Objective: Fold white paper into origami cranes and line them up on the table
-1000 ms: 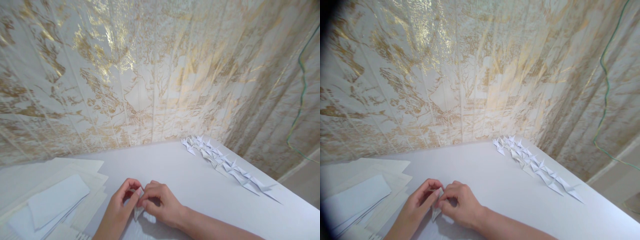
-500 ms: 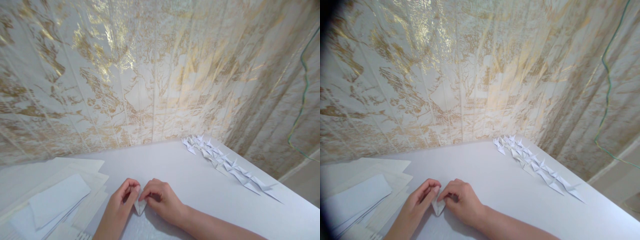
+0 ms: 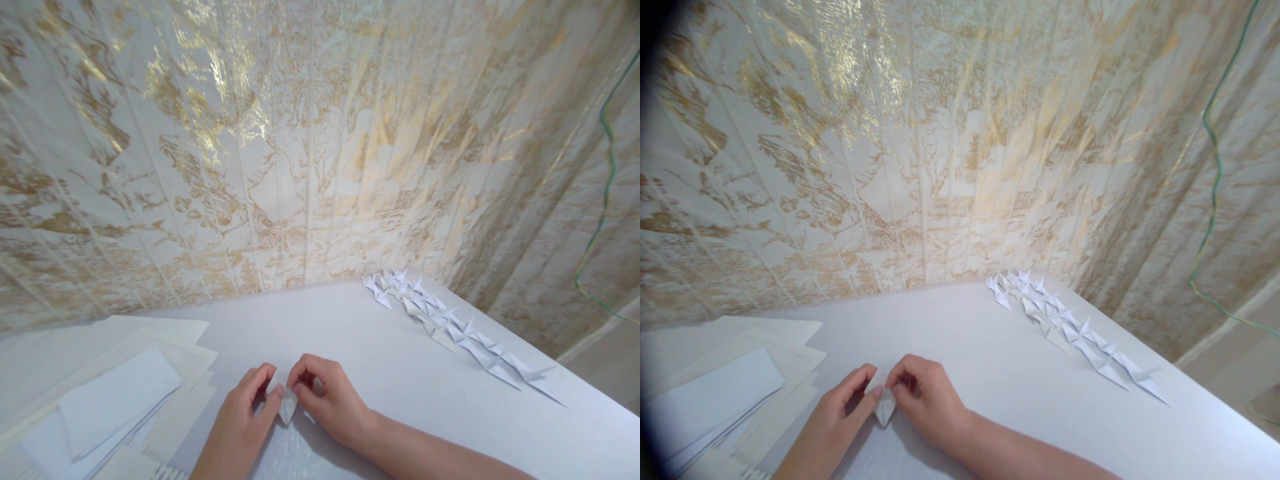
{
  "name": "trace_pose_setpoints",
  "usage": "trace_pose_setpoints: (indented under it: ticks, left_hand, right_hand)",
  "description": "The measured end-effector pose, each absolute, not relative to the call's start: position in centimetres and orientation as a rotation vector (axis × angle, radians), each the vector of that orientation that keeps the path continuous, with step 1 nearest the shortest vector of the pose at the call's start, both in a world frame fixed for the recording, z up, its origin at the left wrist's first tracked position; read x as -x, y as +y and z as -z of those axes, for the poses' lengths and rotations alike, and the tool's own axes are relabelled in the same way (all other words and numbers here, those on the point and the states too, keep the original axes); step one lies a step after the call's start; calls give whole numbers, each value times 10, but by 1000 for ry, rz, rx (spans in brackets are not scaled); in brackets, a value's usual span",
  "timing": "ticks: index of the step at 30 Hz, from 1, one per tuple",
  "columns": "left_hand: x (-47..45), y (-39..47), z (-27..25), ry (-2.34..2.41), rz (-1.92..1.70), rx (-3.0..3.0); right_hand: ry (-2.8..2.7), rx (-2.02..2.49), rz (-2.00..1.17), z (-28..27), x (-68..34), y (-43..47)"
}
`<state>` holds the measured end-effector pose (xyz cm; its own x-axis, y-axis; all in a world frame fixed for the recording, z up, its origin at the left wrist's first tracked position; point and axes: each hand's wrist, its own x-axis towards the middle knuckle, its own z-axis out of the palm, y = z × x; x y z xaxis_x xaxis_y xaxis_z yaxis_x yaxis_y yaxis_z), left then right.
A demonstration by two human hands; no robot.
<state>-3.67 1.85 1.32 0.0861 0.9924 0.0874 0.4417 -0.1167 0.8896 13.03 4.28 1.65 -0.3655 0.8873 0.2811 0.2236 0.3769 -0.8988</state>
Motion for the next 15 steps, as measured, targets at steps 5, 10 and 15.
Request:
trace_pose_setpoints:
  ticks: [5, 10, 15]
  left_hand:
    - [36, 17, -17, 1366, -955, -1593]
    - [36, 17, -19, 1400, -949, -1670]
    - [38, 18, -15, 1398, -987, -1698]
  right_hand:
    - [-1891, 881, -984, -16, -131, 39]
    - [-1904, 870, -970, -16, -132, 36]
    - [-1865, 931, -989, -15, -131, 39]
